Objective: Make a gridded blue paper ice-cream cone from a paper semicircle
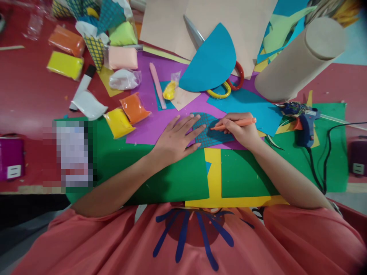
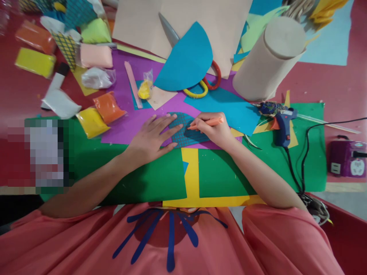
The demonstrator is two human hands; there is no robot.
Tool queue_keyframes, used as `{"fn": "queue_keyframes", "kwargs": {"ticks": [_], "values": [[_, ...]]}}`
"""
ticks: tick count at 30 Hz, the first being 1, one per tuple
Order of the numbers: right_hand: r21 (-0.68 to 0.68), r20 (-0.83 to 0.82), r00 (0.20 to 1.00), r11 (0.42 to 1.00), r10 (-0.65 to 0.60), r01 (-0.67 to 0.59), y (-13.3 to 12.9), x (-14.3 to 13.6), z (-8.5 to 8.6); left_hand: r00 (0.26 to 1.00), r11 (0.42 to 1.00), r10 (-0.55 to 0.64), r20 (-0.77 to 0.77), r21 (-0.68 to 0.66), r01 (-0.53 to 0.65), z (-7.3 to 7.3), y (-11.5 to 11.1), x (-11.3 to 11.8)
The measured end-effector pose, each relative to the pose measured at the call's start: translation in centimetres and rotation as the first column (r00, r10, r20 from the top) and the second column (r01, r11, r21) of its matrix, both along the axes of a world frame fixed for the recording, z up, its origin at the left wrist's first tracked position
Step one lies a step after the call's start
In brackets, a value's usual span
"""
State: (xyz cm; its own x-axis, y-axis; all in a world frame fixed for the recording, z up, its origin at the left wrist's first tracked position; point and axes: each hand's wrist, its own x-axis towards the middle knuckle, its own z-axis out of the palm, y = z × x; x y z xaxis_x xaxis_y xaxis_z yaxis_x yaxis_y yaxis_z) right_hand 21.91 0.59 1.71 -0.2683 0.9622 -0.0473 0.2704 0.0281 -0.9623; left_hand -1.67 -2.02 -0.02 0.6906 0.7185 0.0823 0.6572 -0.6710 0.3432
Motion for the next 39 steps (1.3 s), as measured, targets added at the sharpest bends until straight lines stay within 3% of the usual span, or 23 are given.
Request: {"fn": "queue_keyframes", "kwargs": {"ticks": [17,24,29,39], "values": [[0.035,-0.021,0.998,0.998,0.056,-0.056,0.02,0.1,0.05,1.0,0.999,-0.008,-0.004,0.034,0.008,0.02,-0.05,-0.01],[-0.006,-0.161,0.984,0.997,-0.08,0.08,-0.47,0.31,-0.23,1.0,0.999,0.013,-0.011,0.042,-0.013,-0.29,0.01,-0.11],[0.037,-0.1,0.995,0.999,0.007,-0.003,-0.69,0.13,-0.36,0.998,0.997,0.056,-0.022,0.052,-0.055,-0.37,0.2,-0.22],[0.038,-0.06,0.998,0.999,-0.006,0.008,-0.49,-0.09,-0.31,0.998,0.998,0.068,-0.01,-0.001,-0.068,-0.35,0.17,-0.23]]}}
